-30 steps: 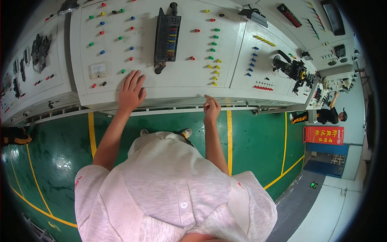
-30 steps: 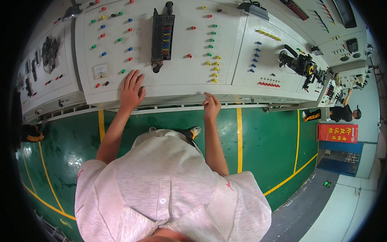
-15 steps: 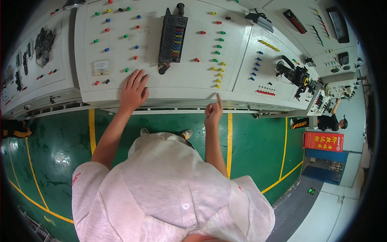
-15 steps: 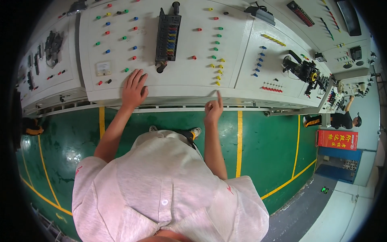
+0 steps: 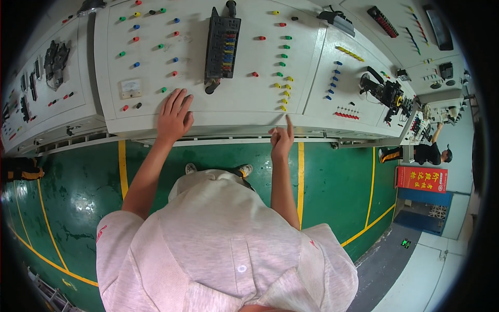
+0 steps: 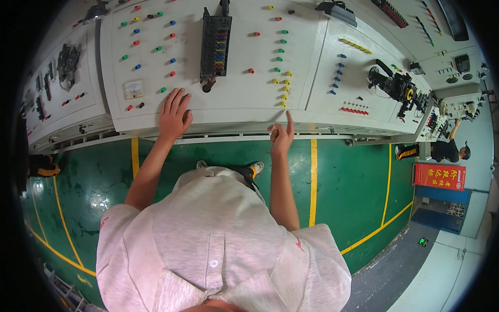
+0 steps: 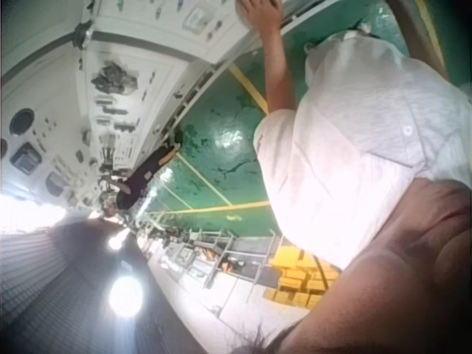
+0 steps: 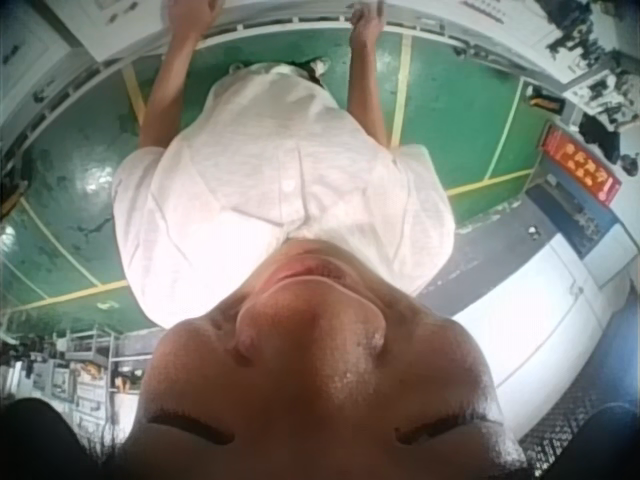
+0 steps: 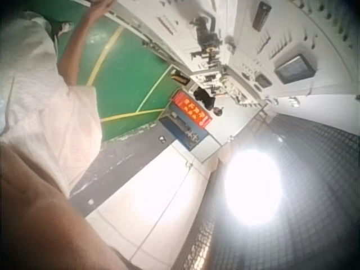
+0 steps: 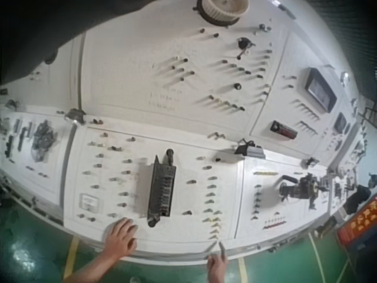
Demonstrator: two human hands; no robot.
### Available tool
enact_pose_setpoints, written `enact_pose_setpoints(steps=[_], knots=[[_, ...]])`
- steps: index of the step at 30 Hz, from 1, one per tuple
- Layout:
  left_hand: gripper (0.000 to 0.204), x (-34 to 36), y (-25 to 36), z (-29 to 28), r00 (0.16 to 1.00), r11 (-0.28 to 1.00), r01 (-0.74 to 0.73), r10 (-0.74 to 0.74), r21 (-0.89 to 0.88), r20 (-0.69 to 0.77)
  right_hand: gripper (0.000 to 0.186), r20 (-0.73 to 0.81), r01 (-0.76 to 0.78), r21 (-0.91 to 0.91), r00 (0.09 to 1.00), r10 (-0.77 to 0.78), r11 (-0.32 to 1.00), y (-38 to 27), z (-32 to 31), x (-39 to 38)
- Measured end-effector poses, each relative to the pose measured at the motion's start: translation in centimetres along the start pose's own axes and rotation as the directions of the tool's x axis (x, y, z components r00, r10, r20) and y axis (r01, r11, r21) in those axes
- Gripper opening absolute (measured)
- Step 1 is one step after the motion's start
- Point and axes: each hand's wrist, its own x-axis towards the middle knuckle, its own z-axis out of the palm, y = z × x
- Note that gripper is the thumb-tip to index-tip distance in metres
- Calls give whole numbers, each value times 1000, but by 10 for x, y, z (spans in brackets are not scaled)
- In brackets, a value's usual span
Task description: The person is testing or configuring a circuit on a control panel using various components and plugs.
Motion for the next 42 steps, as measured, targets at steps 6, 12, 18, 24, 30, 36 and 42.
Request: enact_pose_setpoints(steps=[6,12,18,24,30,36,42], knots=[[48,0,1,1,1000,1000,-9,9,-12,-3,62,74,58,27,995,-60,998,1,5,12],[47,-1,1,0,1000,1000,-3,3,2,-21,42,8,15,-83,1000,-14,996,19,-8,0],[48,0,1,0,1000,1000,-1,1,-2,-8,41,17,103,-99,995,-102,990,-2,10,15],[48,-1,-1,0,1000,1000,4,-4,14,-7,21,-53,68,-130,996,-76,989,20,4,0],[48,-1,1,0,1000,1000,2,-2,-2,9,32,10,103,-116,995,-103,988,-10,12,16],[47,-2,0,3,1000,1000,2,-2,3,5,21,-92,222,-418,954,-284,881,25,-1,15],[47,-2,4,3,999,1000,6,-6,6,35,22,70,373,-771,855,-514,515,6,-2,39]])
